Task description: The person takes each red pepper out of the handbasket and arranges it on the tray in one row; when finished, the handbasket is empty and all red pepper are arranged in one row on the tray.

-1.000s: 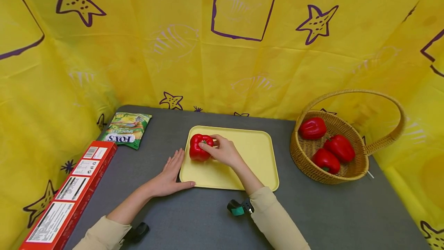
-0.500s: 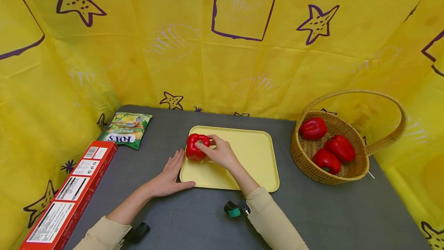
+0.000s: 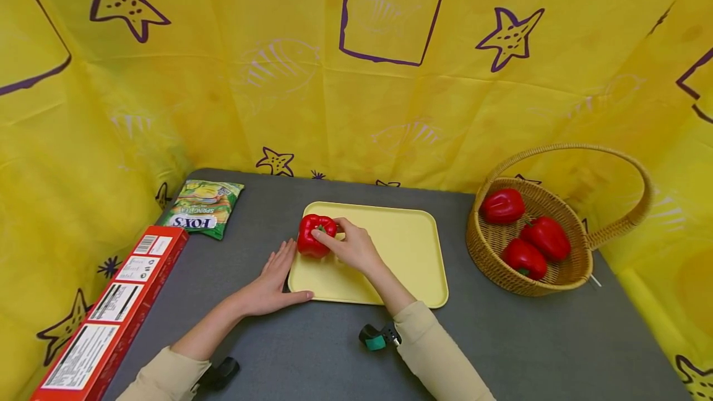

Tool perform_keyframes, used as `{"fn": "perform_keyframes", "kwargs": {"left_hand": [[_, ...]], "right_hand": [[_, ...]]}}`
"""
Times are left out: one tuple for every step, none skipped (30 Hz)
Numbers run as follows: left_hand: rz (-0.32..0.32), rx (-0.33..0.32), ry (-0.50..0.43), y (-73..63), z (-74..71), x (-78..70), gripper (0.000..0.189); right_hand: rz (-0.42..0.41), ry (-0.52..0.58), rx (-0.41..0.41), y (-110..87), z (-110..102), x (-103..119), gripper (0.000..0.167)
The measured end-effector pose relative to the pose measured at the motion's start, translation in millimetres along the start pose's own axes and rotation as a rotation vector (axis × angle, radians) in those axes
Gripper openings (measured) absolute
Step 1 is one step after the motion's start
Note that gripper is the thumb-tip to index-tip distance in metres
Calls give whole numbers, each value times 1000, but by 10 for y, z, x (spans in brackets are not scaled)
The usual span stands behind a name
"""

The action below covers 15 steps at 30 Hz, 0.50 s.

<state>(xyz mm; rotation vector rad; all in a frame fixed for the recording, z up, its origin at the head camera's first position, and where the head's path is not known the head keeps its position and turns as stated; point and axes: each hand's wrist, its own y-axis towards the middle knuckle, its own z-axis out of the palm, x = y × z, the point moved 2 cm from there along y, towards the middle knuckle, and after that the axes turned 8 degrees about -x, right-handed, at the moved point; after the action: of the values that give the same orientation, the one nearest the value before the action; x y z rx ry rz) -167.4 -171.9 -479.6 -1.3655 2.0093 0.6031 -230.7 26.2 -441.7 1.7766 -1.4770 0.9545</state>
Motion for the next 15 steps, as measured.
{"fn": "perform_keyframes", "kwargs": {"left_hand": [[-1, 0, 1, 2, 0, 1, 110], [-1, 0, 3, 3, 0, 1, 110], [-2, 1, 4, 4, -1, 1, 110], [-2, 1, 6, 4, -1, 1, 110], [-1, 2, 6, 4, -1, 0, 110], [-2, 3, 6, 3, 0, -2, 111], [-2, 4, 6, 2, 0, -3, 111], [-2, 4, 5, 0, -1, -4, 111], [-2, 4, 5, -2, -1, -4, 111], [-2, 4, 2, -4, -2, -6, 111], [-2, 4, 0, -6, -2, -8, 111], [0, 3, -1, -8, -3, -9, 111], [1, 2, -2, -8, -4, -10, 111], [3, 1, -4, -8, -4, -11, 111], [4, 2, -5, -7, -4, -12, 111]], "right_hand": [[4, 3, 3, -1, -3, -3, 62], [7, 4, 5, -4, -7, -6, 62], [9, 9, 8, -8, -12, -8, 63], [10, 13, 11, -13, -17, -10, 64], [14, 13, 12, -17, -22, -15, 64], [15, 16, 12, -22, -28, -19, 65], [15, 17, 12, -26, -33, -23, 66], [14, 15, 11, -30, -38, -28, 66], [8, 12, 10, -33, -43, -31, 67], [1, 1, 8, -35, -46, -35, 68], [-4, -12, 8, -38, -49, -38, 69], [-15, -18, 10, -40, -50, -42, 71], [-24, -28, 13, -41, -49, -47, 73], [-32, -33, 18, -45, -50, -49, 76], [-41, -38, 23, -47, -50, -51, 78]]}}
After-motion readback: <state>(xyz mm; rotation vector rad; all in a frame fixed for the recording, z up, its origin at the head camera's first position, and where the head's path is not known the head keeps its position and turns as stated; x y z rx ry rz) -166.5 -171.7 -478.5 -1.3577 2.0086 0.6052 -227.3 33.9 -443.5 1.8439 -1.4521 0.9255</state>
